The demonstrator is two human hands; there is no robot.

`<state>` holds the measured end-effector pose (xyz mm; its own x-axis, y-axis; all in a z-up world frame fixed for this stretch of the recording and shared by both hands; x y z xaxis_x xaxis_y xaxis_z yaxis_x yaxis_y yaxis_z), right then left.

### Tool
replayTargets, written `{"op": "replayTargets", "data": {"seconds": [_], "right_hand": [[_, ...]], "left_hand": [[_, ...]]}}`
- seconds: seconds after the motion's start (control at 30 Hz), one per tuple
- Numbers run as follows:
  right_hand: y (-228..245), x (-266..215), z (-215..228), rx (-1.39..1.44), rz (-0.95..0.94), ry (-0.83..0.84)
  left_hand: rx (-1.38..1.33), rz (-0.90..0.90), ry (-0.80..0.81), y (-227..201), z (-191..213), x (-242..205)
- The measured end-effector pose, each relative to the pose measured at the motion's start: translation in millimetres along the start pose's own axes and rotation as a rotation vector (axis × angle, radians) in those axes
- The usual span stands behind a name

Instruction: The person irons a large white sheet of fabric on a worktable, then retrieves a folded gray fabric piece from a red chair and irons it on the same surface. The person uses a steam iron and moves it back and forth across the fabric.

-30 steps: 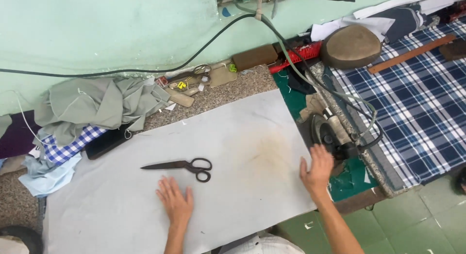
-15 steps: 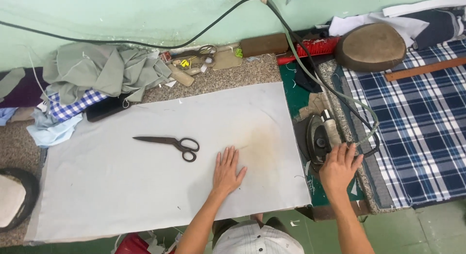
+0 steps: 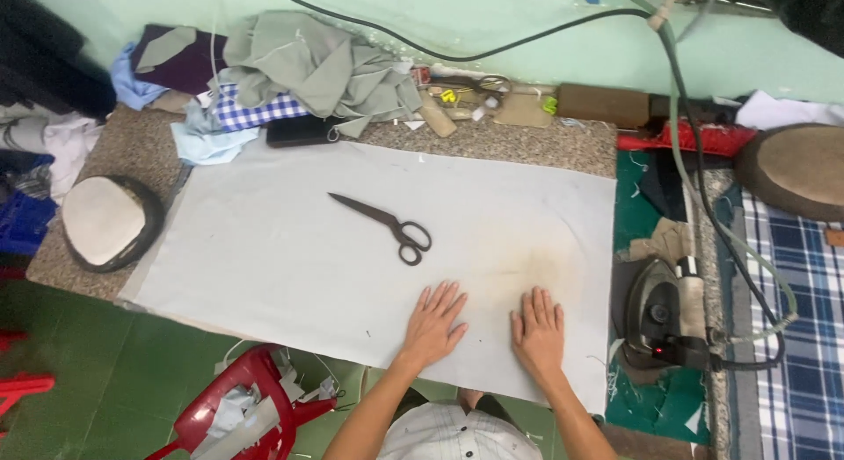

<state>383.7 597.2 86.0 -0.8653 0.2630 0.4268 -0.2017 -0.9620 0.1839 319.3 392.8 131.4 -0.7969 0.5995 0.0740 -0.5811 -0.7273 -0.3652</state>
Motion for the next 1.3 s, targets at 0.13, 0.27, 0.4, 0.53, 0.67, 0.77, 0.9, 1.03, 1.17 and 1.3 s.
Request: {"op": "replayTargets", "data": {"seconds": [0.13,0.27,0.4,0.53,0.67,0.77,0.9,1.03,1.17,1.3], "right_hand": [[2.6,-0.3,1.4,-0.007,0.007,-0.058],[7.7,2.0,7.7,0.013,0.05,-0.147],[15.9,3.9,6.8,-0.013,0.078,-0.255],[49.8,11.0,-2.8,-0.048,-0.001,-0.295],[101.1,10.0,-9.5,-0.017,-0.046,-0.322],[117.7,10.6,-3.4,-0.052,-0.109,-0.343],[118.6,15.6,-0.5,-0.07,-0.133,-0.348],[121.5,17.5,2.6,-0.117,-0.111,-0.35],[114.3,16.8,-5.2,-0.028,-0.155,-0.335],[88.6,44.9,-11.9,0.152,-0.058,-0.296]], "left_hand": [[0.054,0.098,-0.116,76.7,27.0,-44.5],[0.215,0.235,-0.076,150.9,56.8,-62.7],[0.233,0.307,-0.105,226.9,79.5,-64.6],[0.192,0.409,-0.079,301.0,103.2,-43.3],[0.176,0.53,-0.163,358.3,107.3,-15.6],[0.209,0.299,-0.368,345.6,97.2,19.7],[0.193,-0.163,-0.373,260.9,75.2,64.4],[0.087,-0.132,-0.205,225.9,47.6,94.5],[0.163,-0.109,-0.314,219.6,46.0,124.6],[0.18,0.018,-0.263,216.2,29.5,166.3]]}}
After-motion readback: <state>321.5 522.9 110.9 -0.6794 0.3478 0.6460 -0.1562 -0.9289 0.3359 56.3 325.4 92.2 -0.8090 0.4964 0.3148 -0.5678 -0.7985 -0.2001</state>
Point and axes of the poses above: each hand's wrist, its own x-axis towards the middle knuckle, its own z-axis out of the back of the hand, y = z × x, the point moved 7 cm from there along x, towards the middle knuckle, and after that the axes turned 13 degrees about -y, right-handed, at the moved point
